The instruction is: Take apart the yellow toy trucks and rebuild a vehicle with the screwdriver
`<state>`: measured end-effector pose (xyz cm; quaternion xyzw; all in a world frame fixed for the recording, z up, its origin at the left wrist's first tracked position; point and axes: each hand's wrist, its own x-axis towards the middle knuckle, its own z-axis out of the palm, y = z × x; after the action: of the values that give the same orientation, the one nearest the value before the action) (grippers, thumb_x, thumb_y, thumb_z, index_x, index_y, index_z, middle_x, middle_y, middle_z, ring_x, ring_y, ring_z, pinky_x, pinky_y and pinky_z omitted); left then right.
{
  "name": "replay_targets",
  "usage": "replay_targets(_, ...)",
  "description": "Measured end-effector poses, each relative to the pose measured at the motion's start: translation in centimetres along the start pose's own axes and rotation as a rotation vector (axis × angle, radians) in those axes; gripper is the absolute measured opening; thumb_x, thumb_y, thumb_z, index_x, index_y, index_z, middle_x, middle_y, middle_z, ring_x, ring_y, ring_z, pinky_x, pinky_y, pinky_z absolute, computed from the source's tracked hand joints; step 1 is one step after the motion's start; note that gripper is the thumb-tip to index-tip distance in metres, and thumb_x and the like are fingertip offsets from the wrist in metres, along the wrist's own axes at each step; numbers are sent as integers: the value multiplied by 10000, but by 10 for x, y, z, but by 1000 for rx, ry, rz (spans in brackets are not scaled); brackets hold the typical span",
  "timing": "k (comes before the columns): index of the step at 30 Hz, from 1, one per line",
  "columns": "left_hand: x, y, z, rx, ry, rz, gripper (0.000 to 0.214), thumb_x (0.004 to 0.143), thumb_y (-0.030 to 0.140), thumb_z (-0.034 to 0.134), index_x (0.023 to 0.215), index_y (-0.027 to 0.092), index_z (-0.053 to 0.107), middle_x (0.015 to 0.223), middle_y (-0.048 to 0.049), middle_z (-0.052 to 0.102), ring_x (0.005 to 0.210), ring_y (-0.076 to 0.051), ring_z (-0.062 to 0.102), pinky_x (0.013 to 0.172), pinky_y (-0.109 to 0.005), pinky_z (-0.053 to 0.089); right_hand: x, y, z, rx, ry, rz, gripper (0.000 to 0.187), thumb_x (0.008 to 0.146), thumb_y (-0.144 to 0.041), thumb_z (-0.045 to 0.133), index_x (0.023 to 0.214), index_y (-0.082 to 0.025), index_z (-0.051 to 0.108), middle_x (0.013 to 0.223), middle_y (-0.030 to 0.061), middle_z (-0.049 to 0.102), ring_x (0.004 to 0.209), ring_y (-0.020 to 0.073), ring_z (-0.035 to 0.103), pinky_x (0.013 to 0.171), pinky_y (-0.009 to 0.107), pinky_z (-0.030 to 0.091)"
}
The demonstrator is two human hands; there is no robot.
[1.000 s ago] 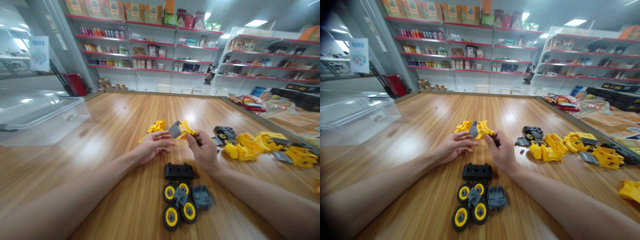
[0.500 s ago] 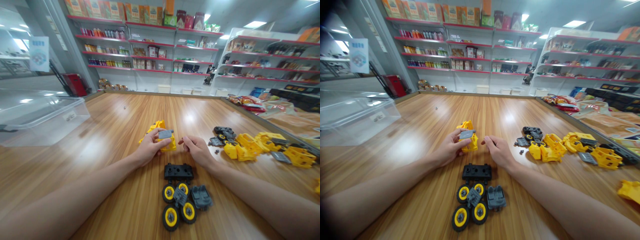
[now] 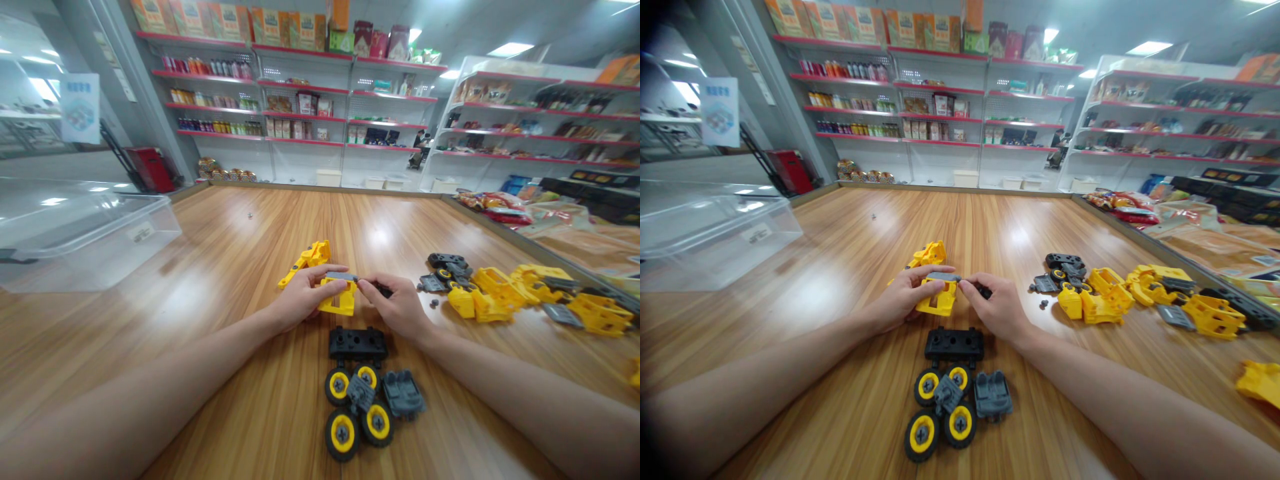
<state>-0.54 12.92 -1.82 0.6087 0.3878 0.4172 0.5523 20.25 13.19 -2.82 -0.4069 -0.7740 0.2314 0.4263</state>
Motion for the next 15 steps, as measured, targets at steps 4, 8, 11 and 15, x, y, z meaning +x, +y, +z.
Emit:
replay_targets(4, -1, 0, -1, -14, -25, -38, 518, 884, 506, 557, 1310, 211, 573, 735, -3, 627, 345, -21, 356, 287, -149, 249, 0, 0, 0, -13, -7, -9, 249, 938, -344, 543, 893, -171, 716, 712, -2, 623, 649, 133, 548, 602, 241, 408)
replay_targets(8, 0, -1, -2, -2, -31, -38, 518, 909, 533, 492, 1251, 167, 620, 669, 2, 597, 316, -22, 339, 264, -146, 255, 0, 1, 0, -28, -16, -20, 254, 949, -330, 528, 866, -167, 704, 723, 4, 638, 659, 136, 564, 608, 241, 415)
replay_targets(11, 1, -3, -3, -23, -47, -45, 488, 906, 519, 503, 1158, 134, 665, 632, 9, 567, 329, -25, 334, 266, -140, 239, 1, 1, 0, -44, -45, -40, 244, 951, -308, 527, 875, -168, 712, 779, 19, 676, 711, 146, 600, 652, 246, 432)
replay_targets(15, 2, -6, -5, -43, -87, -75, 474, 902, 526, 500, 1008, 104, 689, 564, 26, 500, 335, -35, 316, 270, -145, 221, 1, 1, -1, -82, -111, -84, 226, 937, -289, 553, 860, -182, 737, 732, 19, 667, 678, 147, 591, 637, 259, 419)
